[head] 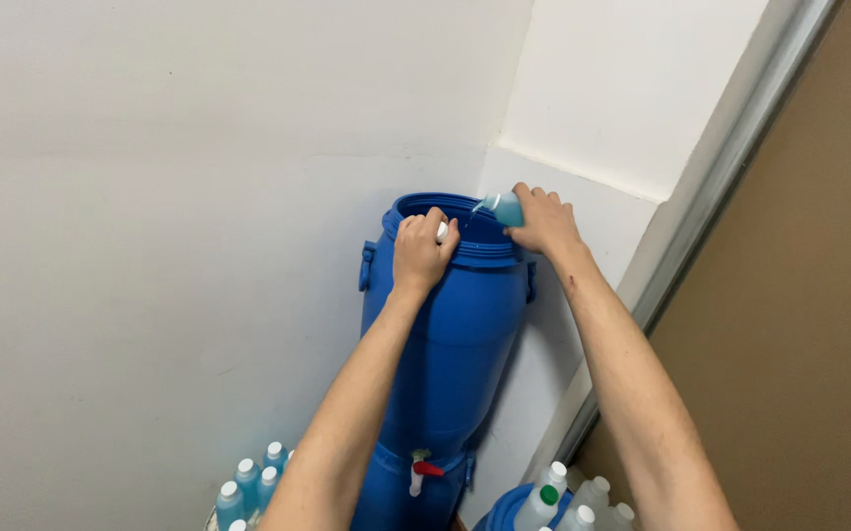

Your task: The person sits on the floor and repeatedly pours liquid from small plastic bottles into a large blue barrel. After each pour, the person caps the bottle and places it into a bucket filled with other bottles.

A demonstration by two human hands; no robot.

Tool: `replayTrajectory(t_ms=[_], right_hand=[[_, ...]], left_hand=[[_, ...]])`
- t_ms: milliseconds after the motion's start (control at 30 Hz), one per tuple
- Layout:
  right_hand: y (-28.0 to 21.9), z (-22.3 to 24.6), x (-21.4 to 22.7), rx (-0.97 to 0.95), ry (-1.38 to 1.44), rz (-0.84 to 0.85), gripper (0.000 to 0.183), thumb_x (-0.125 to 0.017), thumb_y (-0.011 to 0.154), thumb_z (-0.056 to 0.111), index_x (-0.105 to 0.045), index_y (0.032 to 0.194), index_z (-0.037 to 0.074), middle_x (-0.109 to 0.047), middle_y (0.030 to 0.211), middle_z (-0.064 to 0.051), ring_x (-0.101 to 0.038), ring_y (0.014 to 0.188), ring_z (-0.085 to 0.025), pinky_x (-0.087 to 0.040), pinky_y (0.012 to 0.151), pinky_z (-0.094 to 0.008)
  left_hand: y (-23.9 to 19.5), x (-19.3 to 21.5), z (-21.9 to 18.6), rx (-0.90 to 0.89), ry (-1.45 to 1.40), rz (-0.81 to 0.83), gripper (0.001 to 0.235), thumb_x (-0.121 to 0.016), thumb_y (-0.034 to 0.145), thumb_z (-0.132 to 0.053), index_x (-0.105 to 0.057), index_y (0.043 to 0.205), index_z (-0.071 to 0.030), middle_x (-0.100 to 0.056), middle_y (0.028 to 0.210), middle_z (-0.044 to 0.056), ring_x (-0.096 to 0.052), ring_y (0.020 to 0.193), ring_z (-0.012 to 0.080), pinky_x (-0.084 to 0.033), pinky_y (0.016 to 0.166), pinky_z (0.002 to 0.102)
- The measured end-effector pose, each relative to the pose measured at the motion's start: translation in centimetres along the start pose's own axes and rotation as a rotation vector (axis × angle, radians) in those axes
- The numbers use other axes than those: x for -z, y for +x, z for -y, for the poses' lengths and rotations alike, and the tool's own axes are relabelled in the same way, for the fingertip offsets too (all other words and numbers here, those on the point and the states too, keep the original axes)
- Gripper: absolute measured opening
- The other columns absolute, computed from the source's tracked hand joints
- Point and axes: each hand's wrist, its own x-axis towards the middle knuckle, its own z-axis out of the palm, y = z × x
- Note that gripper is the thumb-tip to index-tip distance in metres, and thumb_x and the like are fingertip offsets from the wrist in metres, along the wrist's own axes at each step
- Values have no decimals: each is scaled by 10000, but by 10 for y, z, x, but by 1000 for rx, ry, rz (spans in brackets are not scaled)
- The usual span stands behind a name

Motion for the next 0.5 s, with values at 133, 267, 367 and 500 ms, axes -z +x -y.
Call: replayTrajectory(t_ms=[133,267,367,500], right_hand=[[5,-7,-6,-7,-20,-14,662,-770,846,354,-495,1420,169,-648,1277,-175,-607,1217,-407,-481,964,-598],[11,-15,-8,-12,-41,-33,649,-756,848,337,-494,1415,162,-645,1266,-184,-602,1210,-418,-471,965,-611],[10,-18,-6,-14,-41,-49,635,-746,848,331,-498,1405,152,-644,1255,-189,-599,1202,-423,-466,959,-617],[7,-18,4,-13,-42,-67,625,-739,849,322,-505,1398,137,-645,1241,-199,-598,1187,-428,-463,947,-625]], left_hand=[[0,2,-3,-6,6,-17,280,-617,983,-392,-531,840,-167,-603,594,88,-677,678,235,-545,860,338],[-1,-1,-2,-4,12,-33,274,-621,975,-379,-534,835,-160,-596,587,88,-674,673,238,-546,862,342],[-2,-1,-2,-4,9,-32,272,-620,974,-377,-534,837,-159,-597,586,85,-675,677,239,-546,869,347],[0,1,-3,-15,10,-29,269,-614,977,-373,-534,837,-158,-594,585,81,-671,678,236,-542,880,347]])
